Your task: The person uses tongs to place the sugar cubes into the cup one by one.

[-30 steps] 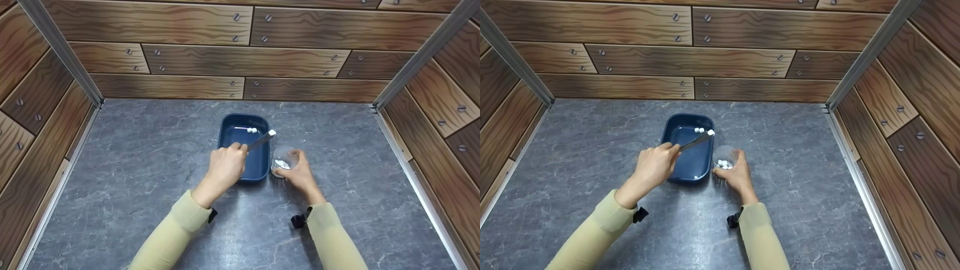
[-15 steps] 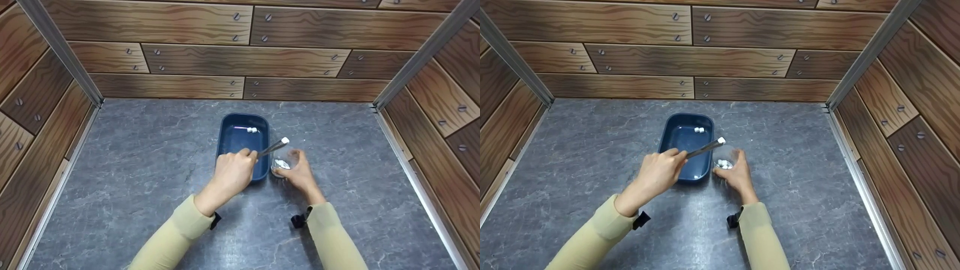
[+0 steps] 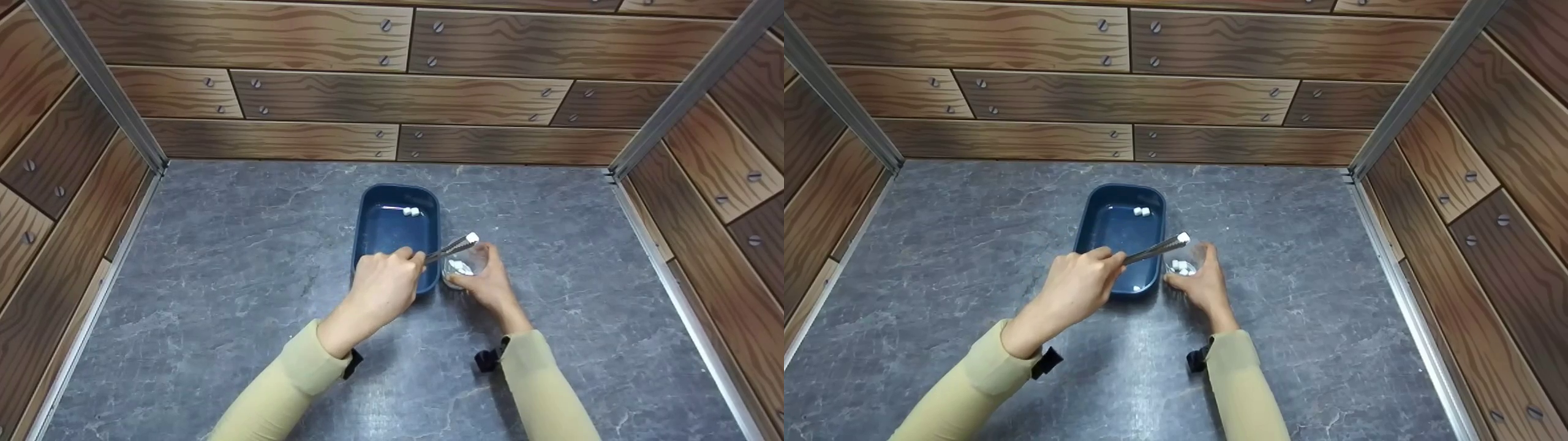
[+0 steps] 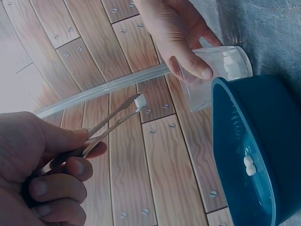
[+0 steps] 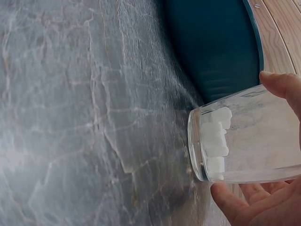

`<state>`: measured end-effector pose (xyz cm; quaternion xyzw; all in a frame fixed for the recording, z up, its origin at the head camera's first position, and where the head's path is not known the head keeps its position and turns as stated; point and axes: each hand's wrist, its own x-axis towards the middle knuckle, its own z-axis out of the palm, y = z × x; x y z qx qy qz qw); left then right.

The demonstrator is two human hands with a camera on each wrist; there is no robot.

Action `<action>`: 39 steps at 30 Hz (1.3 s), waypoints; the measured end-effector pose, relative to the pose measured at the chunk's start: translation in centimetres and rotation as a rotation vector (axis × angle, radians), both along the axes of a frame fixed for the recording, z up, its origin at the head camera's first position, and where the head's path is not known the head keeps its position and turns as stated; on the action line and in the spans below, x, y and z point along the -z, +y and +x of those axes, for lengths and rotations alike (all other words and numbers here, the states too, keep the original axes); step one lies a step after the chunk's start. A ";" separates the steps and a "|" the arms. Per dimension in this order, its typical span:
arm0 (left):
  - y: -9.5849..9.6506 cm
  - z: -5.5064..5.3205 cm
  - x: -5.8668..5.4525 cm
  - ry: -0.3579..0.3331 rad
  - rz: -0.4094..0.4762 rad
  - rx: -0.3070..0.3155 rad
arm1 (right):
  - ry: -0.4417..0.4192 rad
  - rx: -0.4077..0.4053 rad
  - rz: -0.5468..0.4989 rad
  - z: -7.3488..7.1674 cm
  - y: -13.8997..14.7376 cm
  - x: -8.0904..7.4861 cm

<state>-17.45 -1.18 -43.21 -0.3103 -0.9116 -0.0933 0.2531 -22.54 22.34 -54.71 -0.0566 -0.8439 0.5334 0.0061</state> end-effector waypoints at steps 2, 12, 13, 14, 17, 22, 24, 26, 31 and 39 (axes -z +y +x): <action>0.0 0.1 -0.1 0.000 0.000 0.005 | 0.012 -0.004 -0.014 0.0 0.0 0.0; 0.2 0.4 -0.4 0.005 -0.012 0.015 | 0.002 0.005 -0.035 0.0 0.1 0.0; 0.1 0.3 -0.3 0.004 -0.016 0.008 | -0.003 0.005 -0.029 0.0 0.1 0.0; 0.1 0.3 -0.1 0.004 -0.019 0.000 | -0.007 0.006 -0.028 0.0 0.1 -0.1; -0.1 0.0 0.2 0.002 -0.021 -0.024 | -0.017 0.003 -0.016 0.0 0.1 -0.1; -0.5 -0.4 0.6 -0.016 -0.011 -0.067 | -0.028 0.003 -0.017 -0.1 0.1 0.0; -0.5 -0.5 0.6 -0.023 -0.012 -0.081 | -0.028 0.001 -0.015 -0.1 0.1 0.0; -0.5 -0.5 0.6 -0.028 -0.017 -0.089 | -0.025 0.000 -0.005 -0.1 0.1 0.0; -0.2 -0.2 0.5 -0.032 -0.036 -0.069 | -0.015 -0.006 0.035 0.0 0.1 -0.1; 0.2 0.0 0.6 -0.039 -0.034 -0.044 | -0.004 -0.010 0.007 0.0 0.1 0.0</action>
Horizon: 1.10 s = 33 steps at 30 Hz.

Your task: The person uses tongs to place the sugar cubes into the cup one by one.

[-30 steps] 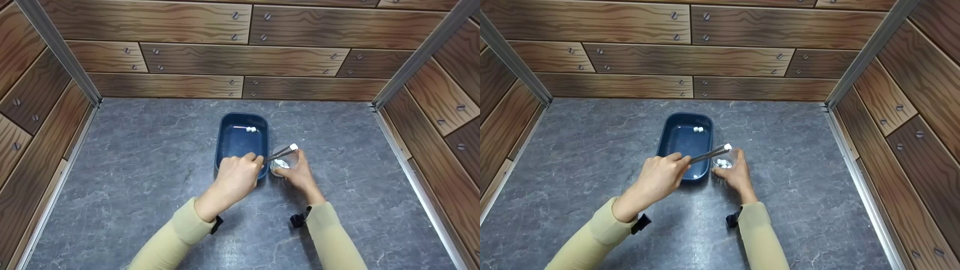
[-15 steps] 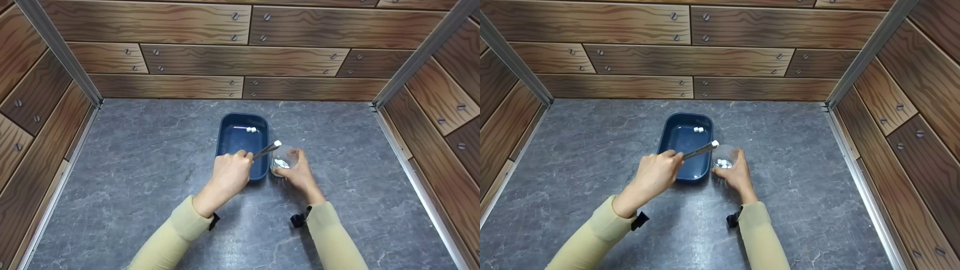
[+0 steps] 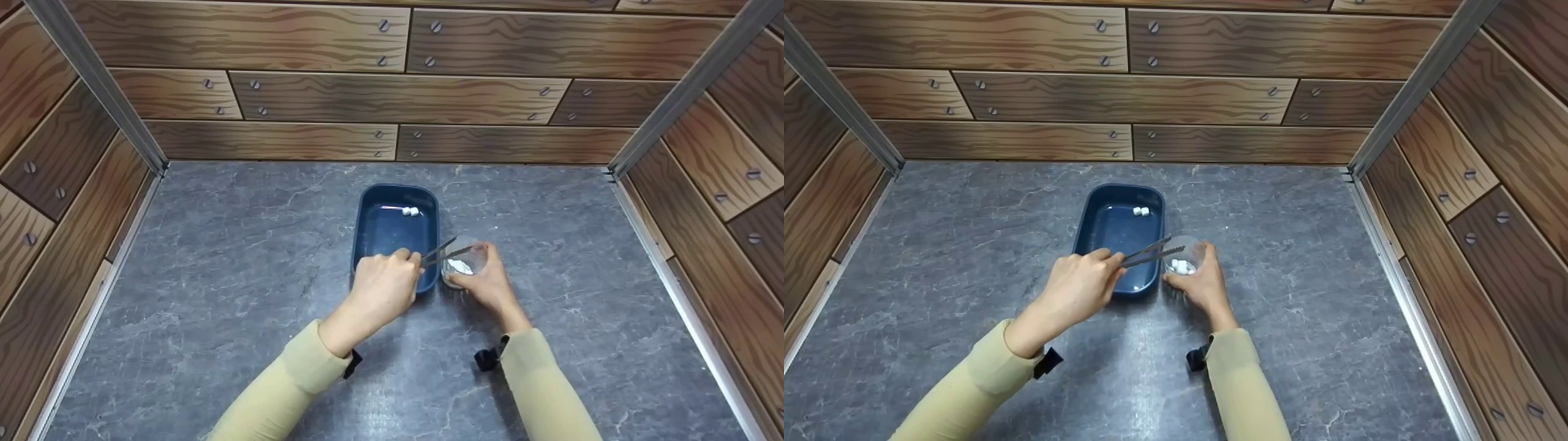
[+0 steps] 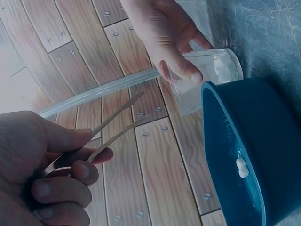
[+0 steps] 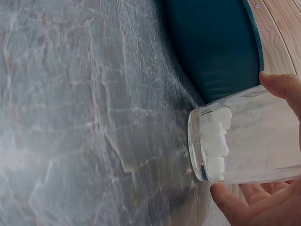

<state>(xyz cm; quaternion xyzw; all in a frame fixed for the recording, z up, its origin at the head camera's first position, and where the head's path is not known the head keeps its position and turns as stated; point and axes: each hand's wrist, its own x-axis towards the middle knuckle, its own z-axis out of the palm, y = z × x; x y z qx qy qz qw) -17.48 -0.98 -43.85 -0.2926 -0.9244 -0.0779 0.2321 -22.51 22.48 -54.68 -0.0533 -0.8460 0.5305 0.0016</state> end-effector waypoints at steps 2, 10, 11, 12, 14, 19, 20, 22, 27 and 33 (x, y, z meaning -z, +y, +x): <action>-0.1 -0.1 0.0 -0.001 0.006 -0.012 | -0.007 0.001 -0.004 0.0 0.0 0.0; -0.8 -0.8 0.0 -0.055 0.009 -0.053 | -0.021 0.000 -0.001 -0.2 0.1 0.0; -1.0 -0.8 0.0 -0.064 0.010 -0.058 | -0.020 0.000 -0.004 -0.2 0.1 -0.1; -1.1 -1.0 0.0 -0.072 0.010 -0.063 | -0.019 0.000 -0.005 -0.2 0.1 -0.1; -1.3 -1.2 0.0 -0.093 0.006 -0.076 | -0.018 0.001 -0.004 -0.2 0.0 -0.1; -1.8 -2.4 0.1 -0.156 -0.009 -0.126 | -0.016 0.007 0.007 -0.2 0.0 -0.2; -2.0 -2.6 0.2 -0.168 -0.014 -0.138 | -0.017 0.009 0.008 -0.2 0.0 -0.1; -2.1 -3.2 0.4 -0.186 -0.025 -0.164 | -0.015 0.012 0.005 -0.1 0.0 -0.1; -2.6 -4.8 1.3 -0.198 -0.047 -0.210 | -0.008 0.016 -0.012 -0.1 0.0 0.0; -3.0 -6.9 2.5 -0.217 -0.048 -0.238 | -0.005 0.015 -0.018 -0.1 -0.1 0.0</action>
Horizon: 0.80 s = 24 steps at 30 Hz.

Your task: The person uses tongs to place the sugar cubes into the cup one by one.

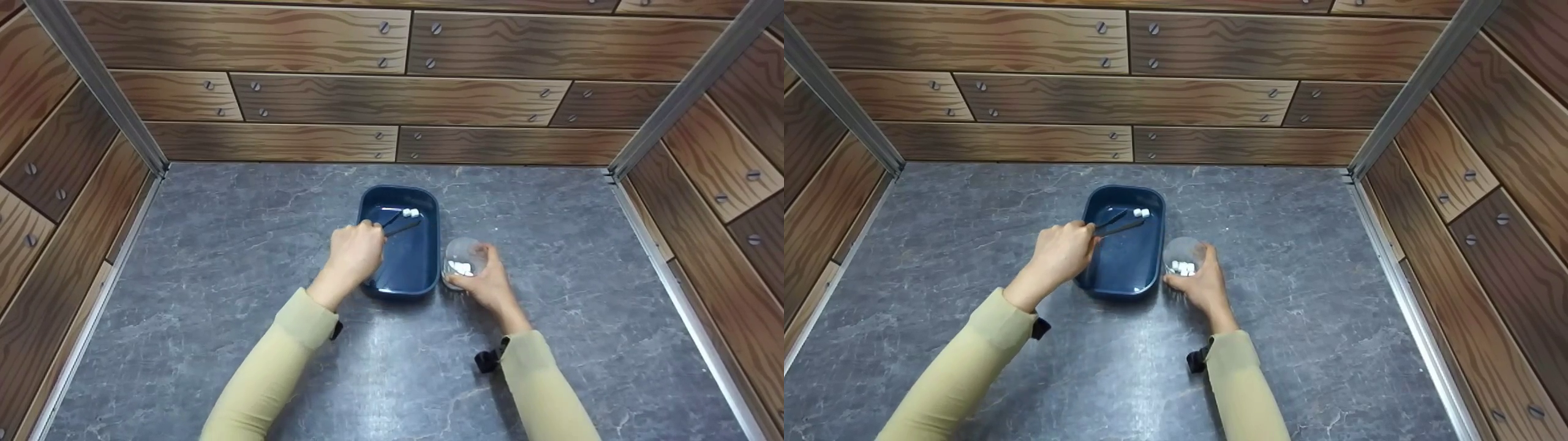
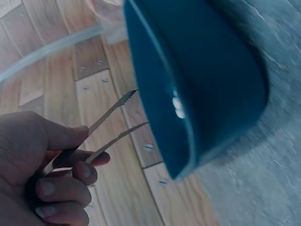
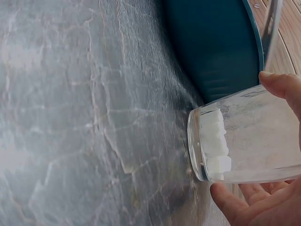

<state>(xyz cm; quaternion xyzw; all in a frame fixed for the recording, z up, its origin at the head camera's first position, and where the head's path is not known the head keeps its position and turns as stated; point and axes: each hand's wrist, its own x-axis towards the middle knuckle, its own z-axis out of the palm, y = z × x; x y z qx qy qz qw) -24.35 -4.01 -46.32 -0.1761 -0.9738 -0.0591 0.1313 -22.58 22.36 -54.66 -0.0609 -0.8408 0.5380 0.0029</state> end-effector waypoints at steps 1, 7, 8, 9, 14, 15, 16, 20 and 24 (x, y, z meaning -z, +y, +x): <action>-0.1 -0.3 0.2 -0.004 0.000 -0.004 | 0.000 0.000 0.001 0.0 0.0 0.0; -0.2 -2.0 1.3 0.011 -0.015 -0.012 | 0.002 -0.003 0.016 0.0 0.0 0.1; -0.2 -2.2 1.4 0.014 -0.022 -0.010 | 0.003 -0.003 0.018 0.0 0.1 0.2; -0.2 -2.4 1.5 0.016 -0.028 -0.010 | 0.002 -0.003 0.019 0.0 0.1 0.2; -0.1 -3.3 2.1 0.003 -0.064 -0.016 | -0.011 -0.003 0.021 0.1 0.1 0.1; 0.0 -3.5 2.2 0.001 -0.071 -0.017 | -0.014 -0.005 0.021 0.1 0.1 0.1; 0.0 -3.7 2.2 -0.002 -0.080 -0.016 | -0.017 -0.006 0.021 0.1 0.1 0.1; 0.2 -4.2 2.5 -0.017 -0.113 -0.018 | -0.017 -0.011 0.023 0.1 0.2 0.0; 0.5 -4.7 2.6 -0.048 -0.134 -0.026 | -0.010 -0.011 0.029 0.0 0.1 0.0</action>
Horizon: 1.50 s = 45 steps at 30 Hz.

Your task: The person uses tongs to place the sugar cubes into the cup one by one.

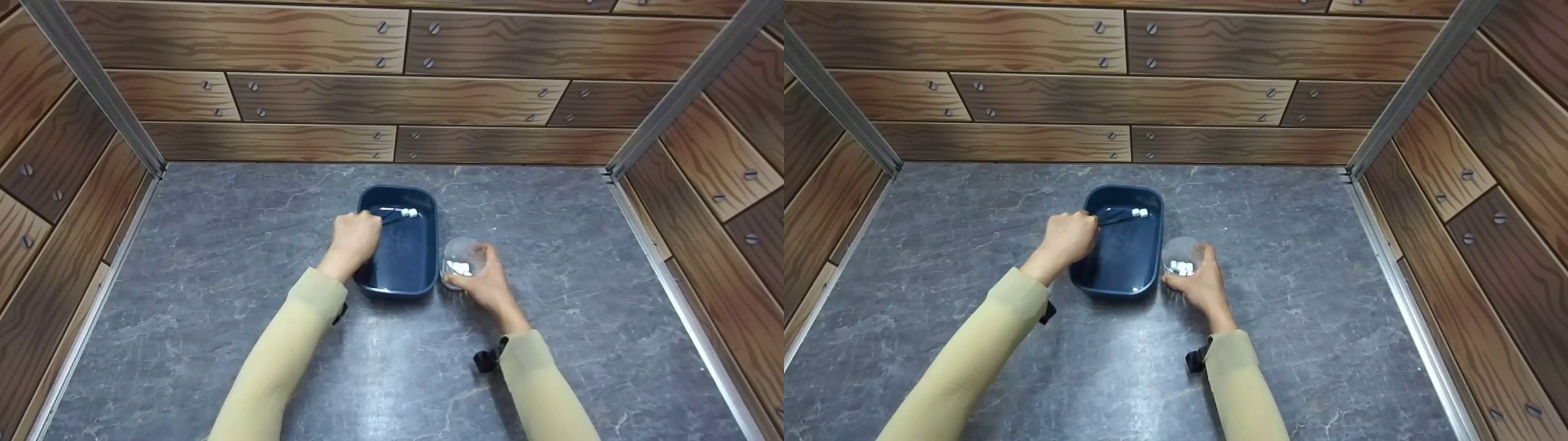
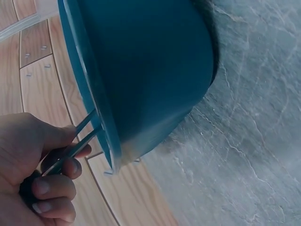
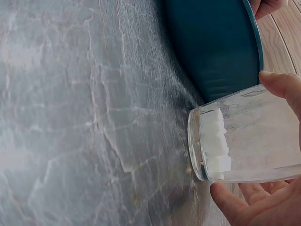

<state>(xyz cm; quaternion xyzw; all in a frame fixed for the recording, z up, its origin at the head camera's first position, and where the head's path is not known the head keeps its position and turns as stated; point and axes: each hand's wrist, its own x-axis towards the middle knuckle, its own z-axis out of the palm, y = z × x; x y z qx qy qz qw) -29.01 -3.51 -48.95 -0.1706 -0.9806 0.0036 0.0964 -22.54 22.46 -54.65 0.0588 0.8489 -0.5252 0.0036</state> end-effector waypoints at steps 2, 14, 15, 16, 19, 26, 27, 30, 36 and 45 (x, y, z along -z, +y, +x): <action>0.1 -0.2 0.0 -0.015 -0.005 -0.003 | 0.002 0.000 0.003 0.0 0.0 0.0; 0.8 -1.2 -0.1 -0.052 -0.028 -0.024 | 0.005 0.004 0.009 -0.2 -0.3 -0.1; 0.9 -1.2 -0.1 -0.055 -0.029 -0.024 | 0.003 0.004 0.011 -0.2 -0.3 -0.1; 0.9 -1.2 -0.1 -0.055 -0.025 -0.024 | 0.001 0.004 0.013 -0.2 -0.3 -0.1; 1.2 -1.4 -0.1 -0.066 -0.011 -0.020 | -0.001 0.003 0.017 -0.2 -0.2 -0.2; 1.5 -1.4 0.1 -0.076 0.012 -0.012 | 0.017 0.000 -0.023 0.0 -0.2 -0.1; 1.5 -1.4 0.1 -0.074 0.013 -0.015 | 0.016 0.001 -0.023 0.0 -0.2 -0.1; 1.6 -1.5 0.1 -0.085 0.010 -0.023 | 0.005 0.000 -0.020 0.0 -0.1 -0.1; 1.9 -1.5 0.1 -0.106 0.007 -0.025 | -0.003 0.005 -0.021 0.0 0.0 -0.1; 2.1 -1.2 -0.1 -0.102 0.029 -0.024 | -0.014 0.004 -0.003 0.0 0.1 0.0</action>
